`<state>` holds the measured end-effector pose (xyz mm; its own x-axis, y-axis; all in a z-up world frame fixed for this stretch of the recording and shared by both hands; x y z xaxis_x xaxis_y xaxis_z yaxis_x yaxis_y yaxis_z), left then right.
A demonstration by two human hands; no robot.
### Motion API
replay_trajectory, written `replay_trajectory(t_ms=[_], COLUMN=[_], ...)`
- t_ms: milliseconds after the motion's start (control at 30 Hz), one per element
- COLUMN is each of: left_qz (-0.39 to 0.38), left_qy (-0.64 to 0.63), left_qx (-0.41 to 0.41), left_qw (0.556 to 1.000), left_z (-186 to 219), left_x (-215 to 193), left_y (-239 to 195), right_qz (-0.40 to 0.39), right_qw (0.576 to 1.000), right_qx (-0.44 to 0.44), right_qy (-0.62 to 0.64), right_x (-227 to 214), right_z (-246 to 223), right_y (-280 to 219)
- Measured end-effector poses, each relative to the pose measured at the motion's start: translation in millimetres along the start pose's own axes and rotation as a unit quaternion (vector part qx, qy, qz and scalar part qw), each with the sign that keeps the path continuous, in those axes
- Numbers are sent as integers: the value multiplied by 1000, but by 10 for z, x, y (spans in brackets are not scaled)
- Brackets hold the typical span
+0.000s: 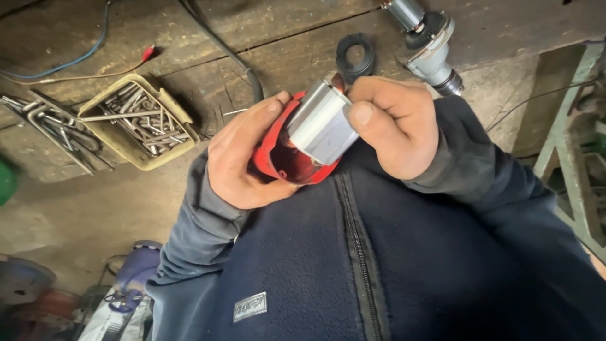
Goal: Repairing an electromechanical tool by disassembling and reassembling the motor components and housing.
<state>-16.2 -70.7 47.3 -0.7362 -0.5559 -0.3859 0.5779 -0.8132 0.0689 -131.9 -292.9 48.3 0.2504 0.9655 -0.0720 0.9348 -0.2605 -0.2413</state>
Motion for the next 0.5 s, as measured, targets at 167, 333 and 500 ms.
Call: replay_trajectory(t_ms=[167, 333, 500], left_qz=[15, 19, 17], left_qy=[-15, -18, -9], left_qx=[-2, -19, -67], left_qw=[1000, 999, 998], left_z=[-29, -20, 10], left_x=[-42, -72, -79], left_y=[-42, -72, -74], right_qz=[-19, -18, -11], right_qw=[1000, 997, 993], right_qx=[1, 55, 51], right_qy=[8, 43, 103], right_x=[26, 78, 97], right_z=[-46, 117, 186], right_y=[80, 72, 117])
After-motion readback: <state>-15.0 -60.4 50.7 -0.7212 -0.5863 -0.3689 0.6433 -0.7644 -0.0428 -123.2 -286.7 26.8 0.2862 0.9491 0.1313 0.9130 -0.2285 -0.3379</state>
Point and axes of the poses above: each hand's wrist, its own y-axis towards the middle knuckle, its own x-axis out of the palm, z = x × y, the point moved 3 cm from there along y, towards the middle knuckle, and after that the axes turned 7 degrees about z, right-handed, at the moved point
